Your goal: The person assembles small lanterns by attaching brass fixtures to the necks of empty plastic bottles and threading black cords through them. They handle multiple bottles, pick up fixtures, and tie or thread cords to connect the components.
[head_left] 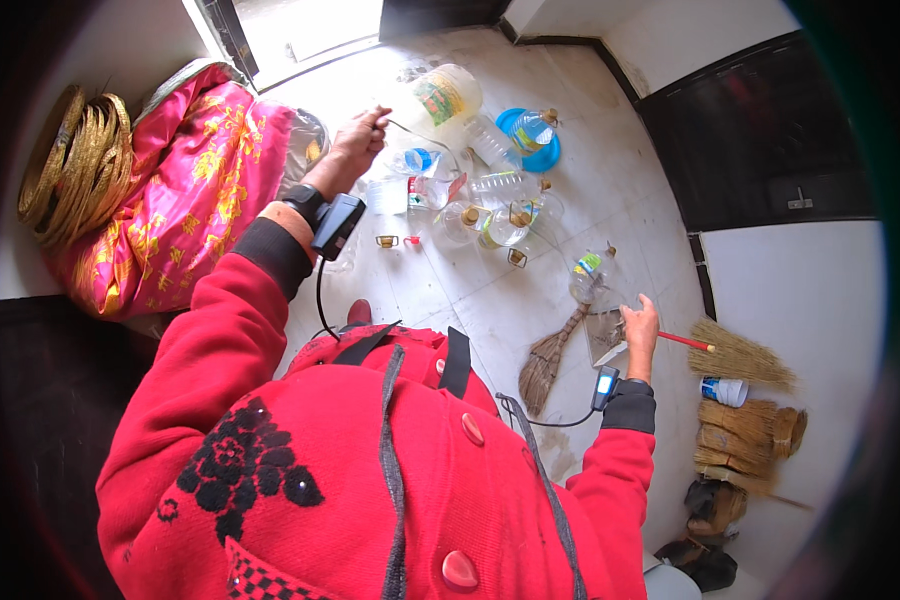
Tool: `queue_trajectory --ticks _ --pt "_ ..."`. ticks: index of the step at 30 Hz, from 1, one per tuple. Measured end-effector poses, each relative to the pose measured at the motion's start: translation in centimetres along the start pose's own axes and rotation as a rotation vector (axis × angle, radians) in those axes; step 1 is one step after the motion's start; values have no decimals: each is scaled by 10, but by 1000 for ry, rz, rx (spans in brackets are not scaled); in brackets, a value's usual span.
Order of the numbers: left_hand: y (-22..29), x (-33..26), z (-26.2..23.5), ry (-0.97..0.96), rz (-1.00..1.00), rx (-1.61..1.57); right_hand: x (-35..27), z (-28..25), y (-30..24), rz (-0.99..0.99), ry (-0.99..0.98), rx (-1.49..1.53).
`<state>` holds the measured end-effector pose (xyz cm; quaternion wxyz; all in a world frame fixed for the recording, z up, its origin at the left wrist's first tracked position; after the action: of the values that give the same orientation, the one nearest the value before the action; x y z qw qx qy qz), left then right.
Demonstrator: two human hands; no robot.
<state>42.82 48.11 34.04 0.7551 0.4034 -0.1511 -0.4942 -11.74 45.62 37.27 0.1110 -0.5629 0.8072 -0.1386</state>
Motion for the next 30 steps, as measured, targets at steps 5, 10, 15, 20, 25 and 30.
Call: queue_trajectory --ticks 5,10,15,20,25,30 --pt "9 12 -30 79 20 67 4 -8 44 107 -93 120" --pt "12 27 -49 129 45 102 -2 -17 62 290 -177 172" --pt "20 34 -66 116 88 -5 -6 -27 73 205 -45 43" --pt "23 34 -64 63 103 0 -6 -34 76 187 87 -166" --pt "18 35 -68 104 79 47 -8 -38 78 535 -27 512" --pt "17 38 -81 113 56 77 -8 -52 71 468 -76 1090"
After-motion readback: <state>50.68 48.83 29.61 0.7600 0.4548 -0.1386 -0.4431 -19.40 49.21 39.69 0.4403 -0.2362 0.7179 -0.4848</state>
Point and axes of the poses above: each hand's wrist, its own x-axis towards the middle knuckle, its own z-axis out of the palm, y = z × x, the point moved 3 cm from there along x, towards the middle knuckle, and after that the axes turned 14 degrees about z, right-handed, at the moved point
